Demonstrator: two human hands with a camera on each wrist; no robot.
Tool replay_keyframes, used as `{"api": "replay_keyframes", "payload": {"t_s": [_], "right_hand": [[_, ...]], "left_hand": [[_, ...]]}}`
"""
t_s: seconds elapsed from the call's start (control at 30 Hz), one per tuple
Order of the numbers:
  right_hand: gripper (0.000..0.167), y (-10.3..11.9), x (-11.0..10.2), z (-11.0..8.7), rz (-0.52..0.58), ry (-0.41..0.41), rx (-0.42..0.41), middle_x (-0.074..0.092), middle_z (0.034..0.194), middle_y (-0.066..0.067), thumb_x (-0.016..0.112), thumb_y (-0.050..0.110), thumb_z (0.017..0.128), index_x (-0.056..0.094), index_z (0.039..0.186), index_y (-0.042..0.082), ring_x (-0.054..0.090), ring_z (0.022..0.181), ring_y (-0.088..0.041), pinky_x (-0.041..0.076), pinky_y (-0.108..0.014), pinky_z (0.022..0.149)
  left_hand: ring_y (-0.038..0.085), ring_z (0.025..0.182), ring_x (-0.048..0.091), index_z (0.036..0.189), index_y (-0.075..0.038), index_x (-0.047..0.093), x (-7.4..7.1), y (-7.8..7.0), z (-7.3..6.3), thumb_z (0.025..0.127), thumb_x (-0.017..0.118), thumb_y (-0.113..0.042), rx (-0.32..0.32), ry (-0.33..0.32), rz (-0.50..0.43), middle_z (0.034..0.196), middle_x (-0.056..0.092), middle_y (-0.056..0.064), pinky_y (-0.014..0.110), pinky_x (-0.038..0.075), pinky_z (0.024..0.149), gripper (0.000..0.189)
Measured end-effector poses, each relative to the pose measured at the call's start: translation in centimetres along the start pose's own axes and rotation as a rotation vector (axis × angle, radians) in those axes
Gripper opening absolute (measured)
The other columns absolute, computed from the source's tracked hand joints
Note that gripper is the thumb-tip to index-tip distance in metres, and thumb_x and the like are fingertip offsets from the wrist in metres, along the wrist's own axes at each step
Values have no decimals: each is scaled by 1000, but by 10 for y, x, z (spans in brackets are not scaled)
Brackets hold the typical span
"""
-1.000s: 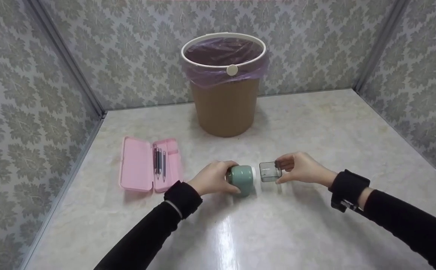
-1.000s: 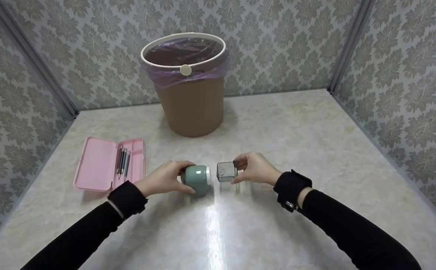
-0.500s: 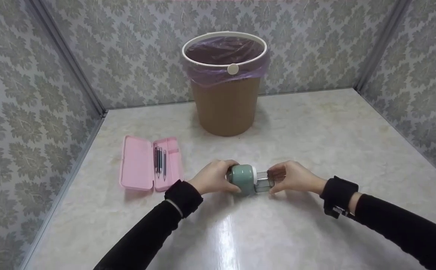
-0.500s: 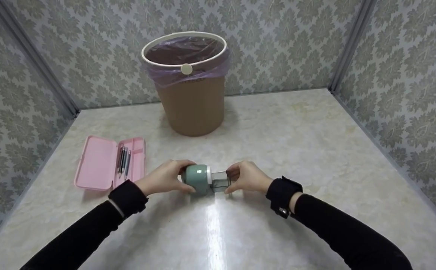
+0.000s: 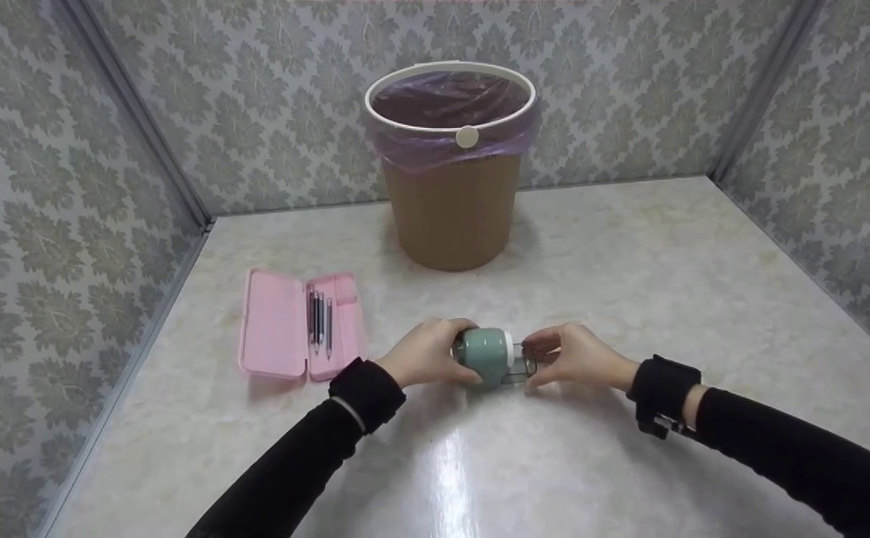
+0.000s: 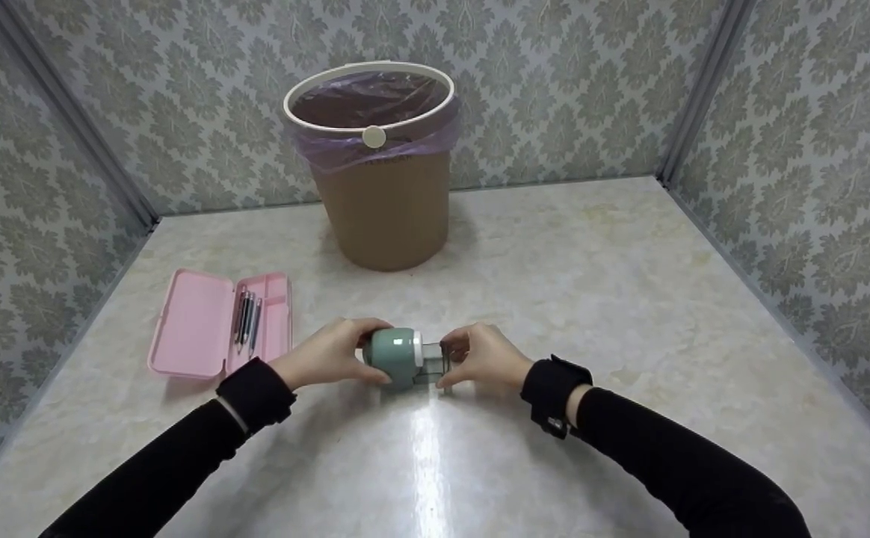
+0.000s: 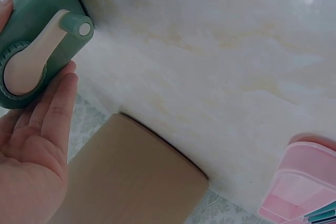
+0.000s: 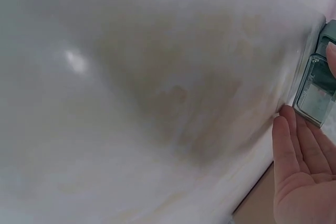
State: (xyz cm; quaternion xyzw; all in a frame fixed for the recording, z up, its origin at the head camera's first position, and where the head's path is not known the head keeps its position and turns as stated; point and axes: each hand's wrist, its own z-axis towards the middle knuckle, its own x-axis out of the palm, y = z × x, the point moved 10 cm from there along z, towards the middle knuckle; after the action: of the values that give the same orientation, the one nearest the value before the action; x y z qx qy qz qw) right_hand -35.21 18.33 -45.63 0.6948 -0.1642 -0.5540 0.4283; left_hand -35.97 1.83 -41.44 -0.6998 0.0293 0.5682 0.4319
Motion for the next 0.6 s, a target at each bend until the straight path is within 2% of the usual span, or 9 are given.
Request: {"api": "replay_keyframes", "payload": {"t_s": [0.4, 0.6], "right_hand": [[60, 5, 10, 2, 26, -10, -7, 75, 118, -17, 92, 18, 71, 69, 123, 0, 72, 111, -31, 58, -40, 99], [55, 12, 18, 7, 55, -10, -34, 77, 113, -14, 91, 15, 72, 71, 121, 2, 73, 103, -23, 60, -36, 95]], "left_hand": [[25, 106, 68, 129, -3, 65, 1, 0, 0, 73, 93, -24, 15, -2, -29, 118, 74, 12, 42, 55, 98, 66], [24, 104, 68, 128, -3, 66, 1, 0, 0, 73, 93, -24, 16, -4, -22, 117, 74, 11, 41, 56, 96, 65]]}}
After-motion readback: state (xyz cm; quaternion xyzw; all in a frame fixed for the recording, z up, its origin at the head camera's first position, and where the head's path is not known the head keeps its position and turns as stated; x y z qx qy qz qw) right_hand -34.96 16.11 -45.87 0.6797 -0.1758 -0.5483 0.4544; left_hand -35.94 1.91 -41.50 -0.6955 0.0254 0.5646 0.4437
